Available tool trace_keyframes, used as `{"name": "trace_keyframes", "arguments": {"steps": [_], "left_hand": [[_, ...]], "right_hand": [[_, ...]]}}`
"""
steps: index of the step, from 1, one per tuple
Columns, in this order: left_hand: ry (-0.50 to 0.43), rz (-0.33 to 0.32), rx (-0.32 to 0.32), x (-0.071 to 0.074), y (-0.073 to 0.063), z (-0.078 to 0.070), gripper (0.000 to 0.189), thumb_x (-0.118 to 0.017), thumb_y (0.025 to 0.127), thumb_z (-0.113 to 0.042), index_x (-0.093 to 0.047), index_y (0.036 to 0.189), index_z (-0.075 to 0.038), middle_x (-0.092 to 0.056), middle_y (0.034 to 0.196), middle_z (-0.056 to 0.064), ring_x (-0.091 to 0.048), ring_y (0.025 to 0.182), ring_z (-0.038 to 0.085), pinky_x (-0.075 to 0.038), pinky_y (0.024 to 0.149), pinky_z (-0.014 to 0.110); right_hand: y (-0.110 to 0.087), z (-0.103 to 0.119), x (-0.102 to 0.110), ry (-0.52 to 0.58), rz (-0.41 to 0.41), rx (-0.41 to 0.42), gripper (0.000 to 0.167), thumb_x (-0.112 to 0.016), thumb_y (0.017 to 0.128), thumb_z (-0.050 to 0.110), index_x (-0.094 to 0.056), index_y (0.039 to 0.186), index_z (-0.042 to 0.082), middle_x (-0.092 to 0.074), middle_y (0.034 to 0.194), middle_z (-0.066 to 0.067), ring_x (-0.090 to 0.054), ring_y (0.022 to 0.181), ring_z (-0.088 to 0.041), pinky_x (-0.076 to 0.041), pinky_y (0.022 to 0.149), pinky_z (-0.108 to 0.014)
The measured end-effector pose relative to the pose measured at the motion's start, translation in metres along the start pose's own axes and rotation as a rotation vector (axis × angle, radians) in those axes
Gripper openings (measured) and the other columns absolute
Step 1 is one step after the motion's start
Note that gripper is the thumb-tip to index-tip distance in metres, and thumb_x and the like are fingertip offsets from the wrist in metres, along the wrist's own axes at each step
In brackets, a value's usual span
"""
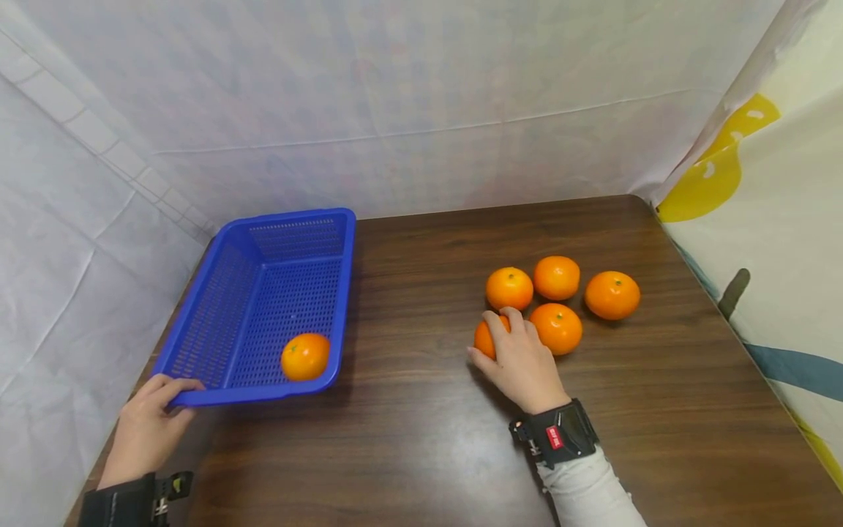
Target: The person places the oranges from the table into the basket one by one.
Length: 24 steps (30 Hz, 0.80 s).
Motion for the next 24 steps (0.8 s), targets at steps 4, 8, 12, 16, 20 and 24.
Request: {"name": "trace_keyframes", "arguments": {"steps": [4,8,12,16,20,24], "left_hand": [[-0.006,-0.004,-0.004,-0.0001,-0.0003,0.0012,0.031,-0.078,0.065,0.012,-0.074,0.088,-0.008,-0.058,0.081,0.001,-0.05,0.071,0.011,-0.036,0.064,0.012],[-0.006,0.003,0.001,-0.0003,0.0,0.0013,0.032,-0.077,0.064,0.012,-0.074,0.089,-0.008,-0.058,0.082,0.001,-0.048,0.071,0.01,-0.038,0.063,0.016],[-0.01,-0.003,-0.009,0.0002,0.0,0.0005,0.032,-0.077,0.064,0.012,-0.074,0.088,-0.008,-0.058,0.082,0.001,-0.047,0.07,0.008,-0.039,0.062,0.018],[-0.021,-0.021,-0.027,0.002,-0.0002,-0.0003,0.032,-0.077,0.063,0.013,-0.074,0.087,-0.008,-0.057,0.081,0.001,-0.047,0.069,0.006,-0.035,0.063,0.011],[-0.025,-0.022,-0.025,0.0025,0.0001,-0.0004,0.032,-0.077,0.063,0.013,-0.074,0.087,-0.008,-0.057,0.081,0.001,-0.045,0.068,0.004,-0.033,0.063,0.01],[-0.024,-0.023,-0.03,0.002,-0.0001,-0.0002,0.032,-0.077,0.063,0.013,-0.074,0.087,-0.008,-0.057,0.081,0.001,-0.046,0.069,0.005,-0.034,0.063,0.011]], "right_hand": [[0.0004,-0.0007,-0.0005,0.01,0.009,-0.001,0.067,-0.075,0.085,0.047,-0.051,0.138,0.014,-0.048,0.137,-0.019,-0.057,0.107,-0.044,-0.053,0.074,-0.061],[0.0006,-0.0011,-0.0004,0.013,0.008,0.005,0.07,-0.079,0.082,0.044,-0.05,0.138,0.013,-0.048,0.135,-0.02,-0.056,0.107,-0.044,-0.053,0.075,-0.061],[0.0008,-0.0012,-0.0001,0.014,-0.003,0.01,0.068,-0.078,0.083,0.042,-0.05,0.138,0.013,-0.048,0.134,-0.019,-0.057,0.105,-0.043,-0.054,0.074,-0.06],[0.001,-0.0009,0.0004,0.013,-0.015,0.013,0.067,-0.077,0.084,0.041,-0.05,0.138,0.013,-0.048,0.134,-0.02,-0.058,0.102,-0.043,-0.053,0.072,-0.06],[0.0006,-0.0006,0.0012,0.008,-0.021,0.015,0.066,-0.077,0.084,0.041,-0.05,0.138,0.013,-0.048,0.133,-0.02,-0.058,0.101,-0.043,-0.053,0.071,-0.059],[0.0006,-0.0008,0.002,0.003,-0.025,0.014,0.065,-0.075,0.084,0.041,-0.05,0.137,0.013,-0.048,0.133,-0.02,-0.058,0.101,-0.043,-0.054,0.07,-0.058]]}}
Point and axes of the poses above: each hand's wrist, its own y-axis towards the middle knuckle, its own x-axis out of the back of the hand, z = x × y, the point moved 6 cm from there along y, towards the middle knuckle
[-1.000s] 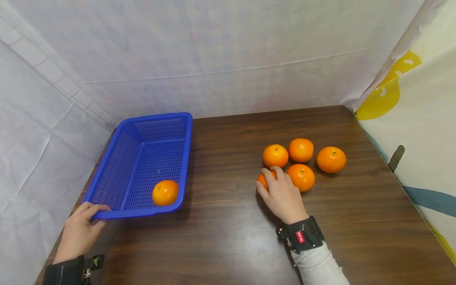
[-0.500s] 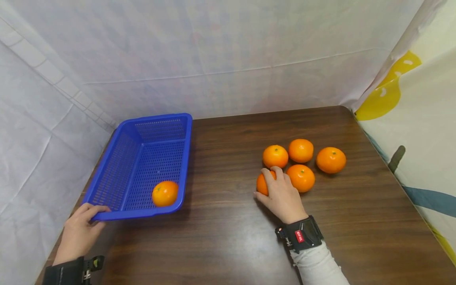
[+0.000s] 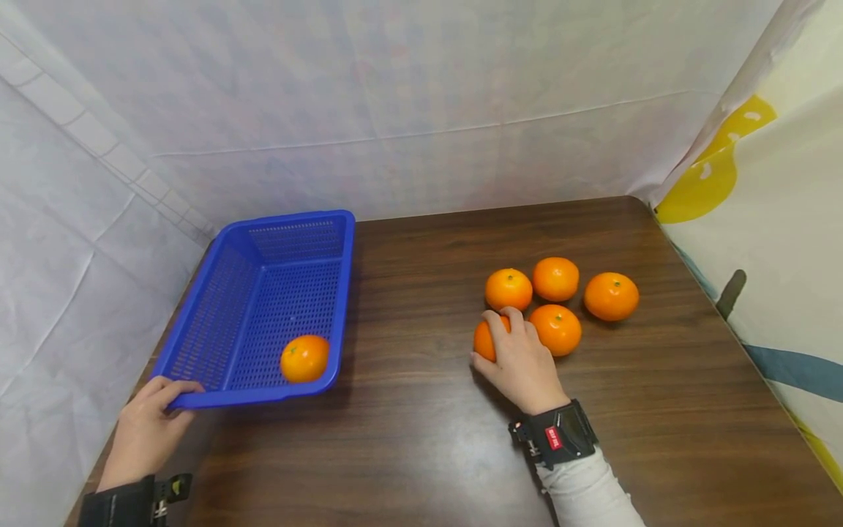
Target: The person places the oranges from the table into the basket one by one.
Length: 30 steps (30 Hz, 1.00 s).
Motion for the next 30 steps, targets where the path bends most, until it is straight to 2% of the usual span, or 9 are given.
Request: {"name": "trace_keyframes", "arguments": {"steps": [8,17,23,30], "left_hand": [[0.013,0.007,0.007,-0.001,0.0,0.0,0.032,-0.078,0.064,0.013,-0.074,0.088,-0.008,-0.057,0.081,0.001,-0.05,0.071,0.011,-0.035,0.065,0.01],[0.027,0.027,0.032,-0.004,0.0,0.001,0.031,-0.079,0.064,0.012,-0.074,0.088,-0.008,-0.058,0.081,0.002,-0.051,0.071,0.013,-0.043,0.061,0.025],[0.022,0.029,0.031,-0.003,0.0,0.0,0.032,-0.077,0.064,0.013,-0.074,0.088,-0.007,-0.058,0.081,0.002,-0.051,0.071,0.014,-0.043,0.061,0.026],[0.017,0.026,0.037,-0.001,0.001,-0.002,0.033,-0.076,0.063,0.014,-0.074,0.089,-0.007,-0.058,0.082,0.002,-0.049,0.07,0.012,-0.043,0.06,0.025]], "right_hand": [[0.002,0.002,0.005,-0.005,-0.021,0.014,0.064,-0.074,0.084,0.042,-0.05,0.136,0.012,-0.051,0.13,-0.02,-0.059,0.099,-0.043,-0.053,0.07,-0.058],[0.008,0.009,0.011,0.022,-0.021,0.009,0.064,-0.073,0.085,0.043,-0.049,0.135,0.011,-0.053,0.128,-0.017,-0.06,0.098,-0.04,-0.054,0.071,-0.056],[0.012,0.014,0.013,0.027,0.001,0.003,0.064,-0.071,0.086,0.046,-0.049,0.136,0.012,-0.053,0.13,-0.017,-0.06,0.1,-0.04,-0.053,0.072,-0.056],[0.015,0.022,0.017,0.034,-0.011,0.022,0.065,-0.071,0.085,0.047,-0.049,0.136,0.012,-0.053,0.13,-0.016,-0.06,0.101,-0.039,-0.054,0.073,-0.056]]}}
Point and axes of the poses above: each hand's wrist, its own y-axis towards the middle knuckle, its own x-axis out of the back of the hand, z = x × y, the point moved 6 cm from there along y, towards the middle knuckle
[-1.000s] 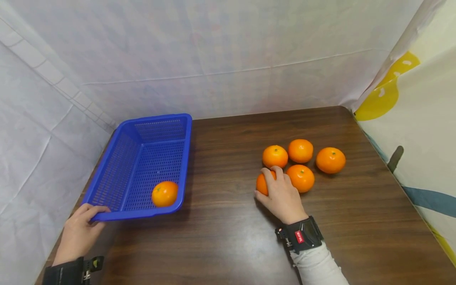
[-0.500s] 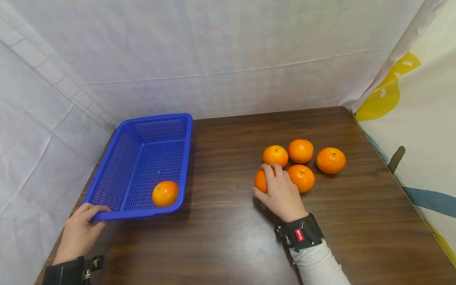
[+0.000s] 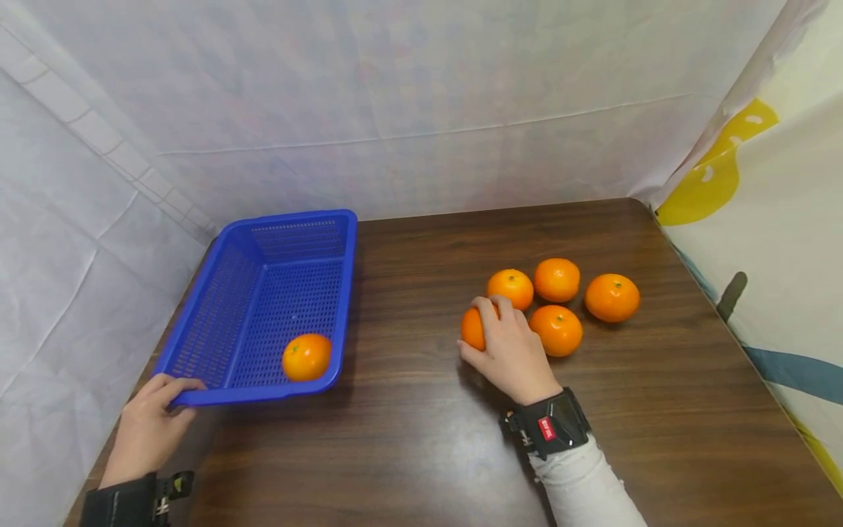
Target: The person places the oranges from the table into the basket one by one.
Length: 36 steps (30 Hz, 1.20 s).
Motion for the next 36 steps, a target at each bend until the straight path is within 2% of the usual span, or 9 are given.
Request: {"name": "trace_keyframes", "arguments": {"steps": [10,16,23,27,31,36], "left_hand": [[-0.007,0.0,-0.007,0.001,0.0,0.0,0.033,-0.076,0.064,0.014,-0.074,0.089,-0.007,-0.057,0.082,0.002,-0.051,0.073,0.014,-0.042,0.063,0.021],[-0.02,-0.031,-0.036,0.001,-0.001,0.001,0.034,-0.077,0.062,0.014,-0.073,0.087,-0.008,-0.058,0.081,0.002,-0.053,0.072,0.014,-0.037,0.066,0.013],[-0.017,-0.031,-0.042,0.0,-0.001,0.0,0.034,-0.077,0.062,0.013,-0.073,0.087,-0.009,-0.057,0.081,0.001,-0.052,0.071,0.014,-0.041,0.065,0.021],[-0.024,-0.032,-0.041,0.001,0.0,-0.001,0.034,-0.076,0.062,0.014,-0.073,0.088,-0.008,-0.057,0.081,0.002,-0.054,0.073,0.017,-0.038,0.068,0.015],[-0.021,-0.027,-0.034,0.001,-0.001,0.0,0.034,-0.077,0.063,0.013,-0.073,0.089,-0.008,-0.058,0.081,0.001,-0.054,0.074,0.017,-0.035,0.07,0.011],[-0.018,-0.032,-0.038,0.001,-0.001,0.0,0.034,-0.077,0.062,0.013,-0.074,0.088,-0.008,-0.058,0.081,0.001,-0.055,0.074,0.017,-0.036,0.069,0.013]], "right_hand": [[0.005,0.01,0.0,0.047,0.0,0.015,0.067,-0.072,0.085,0.047,-0.047,0.138,0.014,-0.052,0.133,-0.016,-0.06,0.106,-0.039,-0.055,0.075,-0.055],[0.008,0.016,0.001,0.091,-0.012,0.042,0.067,-0.073,0.085,0.046,-0.046,0.136,0.012,-0.053,0.133,-0.014,-0.059,0.107,-0.037,-0.055,0.08,-0.052],[0.014,0.023,0.002,0.111,-0.007,0.066,0.064,-0.073,0.085,0.045,-0.048,0.134,0.014,-0.05,0.135,-0.014,-0.058,0.11,-0.035,-0.055,0.079,-0.05],[0.019,0.028,0.003,0.12,-0.01,0.081,0.064,-0.074,0.084,0.045,-0.049,0.134,0.014,-0.05,0.136,-0.014,-0.057,0.113,-0.035,-0.055,0.082,-0.051],[0.024,0.035,0.005,0.119,-0.003,0.112,0.063,-0.075,0.084,0.044,-0.05,0.134,0.014,-0.05,0.135,-0.015,-0.059,0.109,-0.036,-0.055,0.084,-0.051],[0.032,0.041,0.006,0.125,0.015,0.138,0.063,-0.075,0.085,0.043,-0.049,0.134,0.014,-0.049,0.135,-0.014,-0.061,0.1,-0.032,-0.056,0.081,-0.047]]}}
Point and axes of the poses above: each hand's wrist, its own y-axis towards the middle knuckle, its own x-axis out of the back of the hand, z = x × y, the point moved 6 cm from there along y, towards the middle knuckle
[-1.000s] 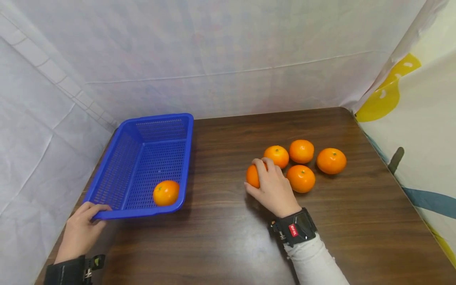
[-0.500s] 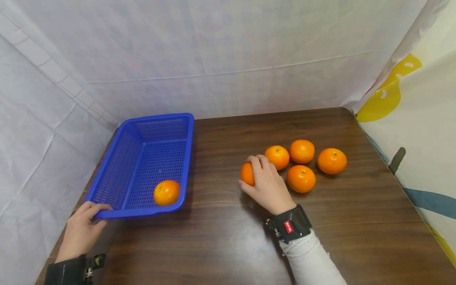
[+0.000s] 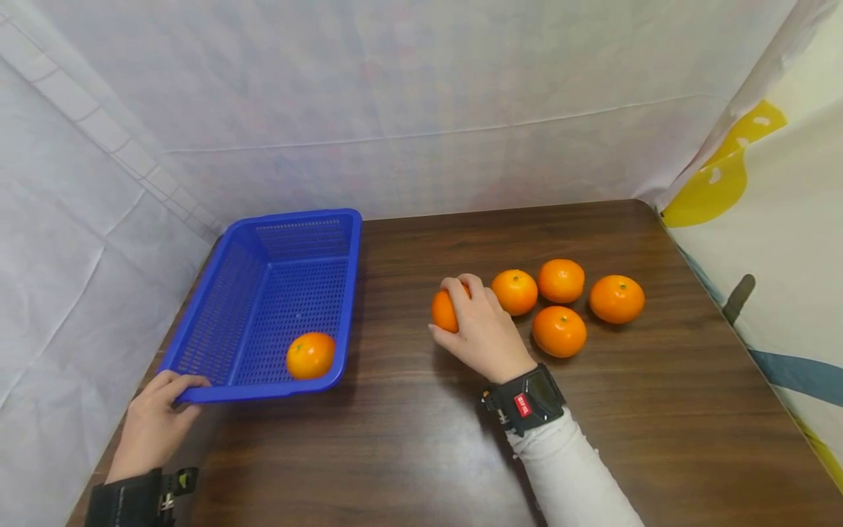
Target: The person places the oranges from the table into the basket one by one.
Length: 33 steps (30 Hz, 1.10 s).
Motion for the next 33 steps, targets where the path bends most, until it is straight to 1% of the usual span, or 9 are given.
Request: {"name": "trace_keyframes", "arguments": {"steps": [2,6,11,14,17,20,23,28,33], "left_hand": [[-0.003,-0.002,-0.003,0.0,0.001,-0.001,0.034,-0.077,0.062,0.014,-0.074,0.088,-0.008,-0.058,0.081,0.002,-0.055,0.074,0.019,-0.039,0.068,0.016],[0.005,0.008,0.01,0.0,0.001,-0.002,0.033,-0.077,0.063,0.013,-0.073,0.089,-0.007,-0.058,0.082,0.002,-0.054,0.072,0.016,-0.043,0.065,0.024],[0.001,0.026,0.034,0.0,0.001,-0.003,0.032,-0.076,0.064,0.013,-0.073,0.089,-0.007,-0.057,0.083,0.003,-0.049,0.07,0.013,-0.042,0.06,0.026],[0.004,0.032,0.047,0.0,0.002,-0.004,0.032,-0.075,0.065,0.013,-0.073,0.09,-0.007,-0.057,0.083,0.003,-0.049,0.071,0.014,-0.042,0.06,0.027],[0.01,0.034,0.052,0.001,0.002,-0.004,0.032,-0.075,0.065,0.013,-0.074,0.09,-0.007,-0.057,0.083,0.003,-0.049,0.071,0.014,-0.043,0.061,0.026],[0.01,0.031,0.047,0.001,0.002,-0.004,0.032,-0.075,0.065,0.013,-0.073,0.09,-0.006,-0.057,0.083,0.003,-0.05,0.072,0.014,-0.044,0.061,0.027],[0.006,0.024,0.035,0.001,0.003,-0.005,0.032,-0.075,0.065,0.013,-0.073,0.09,-0.006,-0.057,0.083,0.003,-0.053,0.073,0.016,-0.046,0.063,0.029],[-0.004,0.01,0.013,0.001,0.002,-0.004,0.033,-0.076,0.064,0.013,-0.074,0.089,-0.008,-0.057,0.082,0.001,-0.054,0.073,0.015,-0.044,0.066,0.023],[-0.003,0.0,0.003,0.002,0.001,-0.002,0.035,-0.077,0.062,0.013,-0.074,0.089,-0.009,-0.056,0.081,0.0,-0.051,0.071,0.012,-0.042,0.064,0.021]], "right_hand": [[0.004,0.001,0.0,0.004,0.004,0.007,0.063,-0.075,0.085,0.043,-0.048,0.134,0.014,-0.049,0.135,-0.014,-0.061,0.097,-0.031,-0.057,0.08,-0.046],[0.012,0.004,0.0,0.004,0.007,0.024,0.064,-0.076,0.085,0.042,-0.048,0.135,0.013,-0.049,0.135,-0.016,-0.061,0.096,-0.032,-0.056,0.08,-0.045],[0.023,0.017,0.001,-0.008,0.023,0.036,0.064,-0.075,0.085,0.045,-0.048,0.136,0.016,-0.048,0.137,-0.014,-0.059,0.101,-0.035,-0.055,0.082,-0.047],[0.029,0.025,0.001,-0.012,0.035,0.043,0.064,-0.074,0.085,0.046,-0.047,0.137,0.017,-0.047,0.137,-0.012,-0.058,0.105,-0.035,-0.056,0.083,-0.049],[0.034,0.034,0.0,-0.014,0.037,0.058,0.064,-0.073,0.085,0.046,-0.048,0.136,0.019,-0.047,0.137,-0.011,-0.057,0.107,-0.034,-0.056,0.081,-0.049],[0.039,0.041,-0.001,-0.015,0.038,0.077,0.062,-0.073,0.085,0.046,-0.048,0.136,0.02,-0.047,0.137,-0.01,-0.057,0.107,-0.033,-0.057,0.078,-0.048],[0.043,0.046,-0.003,0.012,0.048,0.094,0.061,-0.073,0.085,0.045,-0.049,0.135,0.02,-0.048,0.136,-0.01,-0.058,0.107,-0.032,-0.057,0.078,-0.048],[0.05,0.054,-0.008,0.065,0.078,0.118,0.06,-0.075,0.084,0.043,-0.05,0.134,0.02,-0.049,0.135,-0.008,-0.058,0.106,-0.03,-0.057,0.08,-0.045],[0.056,0.066,-0.014,0.07,0.101,0.156,0.058,-0.074,0.084,0.044,-0.051,0.132,0.021,-0.049,0.134,-0.008,-0.058,0.106,-0.03,-0.057,0.08,-0.044]]}}
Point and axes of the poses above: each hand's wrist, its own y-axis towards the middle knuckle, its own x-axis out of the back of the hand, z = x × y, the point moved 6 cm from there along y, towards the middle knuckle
